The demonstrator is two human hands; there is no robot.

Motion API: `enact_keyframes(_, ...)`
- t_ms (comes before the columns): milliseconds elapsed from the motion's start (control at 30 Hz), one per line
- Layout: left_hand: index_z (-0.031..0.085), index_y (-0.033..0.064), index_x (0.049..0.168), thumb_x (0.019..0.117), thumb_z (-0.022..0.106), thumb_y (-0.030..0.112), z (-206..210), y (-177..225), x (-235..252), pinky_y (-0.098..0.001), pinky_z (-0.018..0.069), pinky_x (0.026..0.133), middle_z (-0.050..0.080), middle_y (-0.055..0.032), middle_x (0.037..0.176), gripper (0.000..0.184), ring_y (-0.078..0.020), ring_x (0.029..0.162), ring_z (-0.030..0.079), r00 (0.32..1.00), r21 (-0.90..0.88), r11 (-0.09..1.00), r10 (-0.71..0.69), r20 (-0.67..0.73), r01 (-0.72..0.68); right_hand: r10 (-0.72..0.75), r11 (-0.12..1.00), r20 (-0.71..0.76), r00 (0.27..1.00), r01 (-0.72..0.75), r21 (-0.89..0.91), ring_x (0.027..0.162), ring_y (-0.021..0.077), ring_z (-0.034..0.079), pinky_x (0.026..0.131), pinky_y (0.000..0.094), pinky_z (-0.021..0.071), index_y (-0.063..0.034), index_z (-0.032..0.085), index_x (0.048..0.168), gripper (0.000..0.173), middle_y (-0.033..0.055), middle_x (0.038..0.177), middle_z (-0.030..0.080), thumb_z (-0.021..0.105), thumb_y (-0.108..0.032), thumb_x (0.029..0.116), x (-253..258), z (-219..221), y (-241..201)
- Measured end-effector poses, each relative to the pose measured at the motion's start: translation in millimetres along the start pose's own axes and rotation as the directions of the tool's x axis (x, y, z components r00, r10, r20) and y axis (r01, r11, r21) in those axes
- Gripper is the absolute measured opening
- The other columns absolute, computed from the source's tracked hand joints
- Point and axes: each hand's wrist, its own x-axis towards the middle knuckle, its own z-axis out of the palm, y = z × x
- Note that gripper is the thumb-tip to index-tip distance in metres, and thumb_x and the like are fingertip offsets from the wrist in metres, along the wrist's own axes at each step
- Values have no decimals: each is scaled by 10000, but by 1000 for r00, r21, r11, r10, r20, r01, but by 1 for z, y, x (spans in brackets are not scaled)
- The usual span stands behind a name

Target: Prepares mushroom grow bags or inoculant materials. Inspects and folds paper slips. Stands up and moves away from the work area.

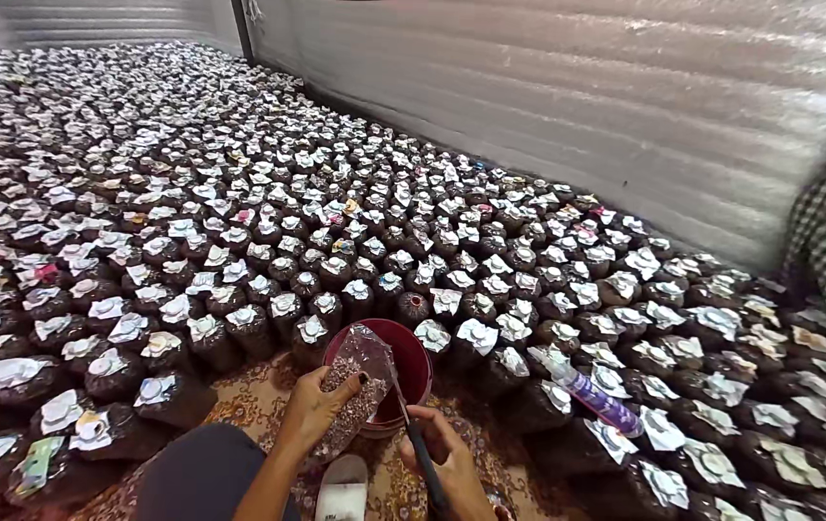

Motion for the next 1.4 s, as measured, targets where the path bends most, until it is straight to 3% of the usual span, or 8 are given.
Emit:
enact_keyframes(367,728,107,1149,853,761,568,2,1,1,-374,601,866,754,-41,1003,549,-139,928,726,1000,48,999,-21,20,20,3,999,-44,999,-1,36,753,153,688,654,292,603,18,603,1290,610,84,922,707,852,-296,831,1,1,7)
enact_keyframes(700,735,112,1133,852,761,576,2,-2,4,-391,593,880,754,-46,1008,543,-145,935,724,998,70,996,-51,20,50,37,999,-75,996,-34,41,662,163,676,565,298,586,21,627,1267,555,98,875,720,854,-221,822,-3,4,13)
enact_keyframes(833,736,111,1136,850,761,581,2,-6,5,-392,593,879,755,-49,1007,551,-148,934,726,998,75,995,-63,25,61,55,998,-102,993,-50,49,567,174,655,502,304,575,15,639,1246,505,114,813,715,845,-193,835,-4,8,15)
enact_keyframes(1133,733,121,1151,805,751,661,4,-10,5,-419,581,893,746,-53,1032,642,-157,957,717,996,175,983,-71,46,62,78,992,-122,989,-65,111,613,170,646,536,292,567,8,635,1248,536,114,817,686,840,-296,857,8,12,16)
enact_keyframes(1400,732,106,1146,813,747,658,6,-15,10,-439,572,914,740,-71,1043,645,-179,981,711,995,174,982,-85,53,75,79,995,-140,987,-70,66,559,183,652,480,312,567,15,628,1244,492,118,787,703,826,-233,869,9,15,19)
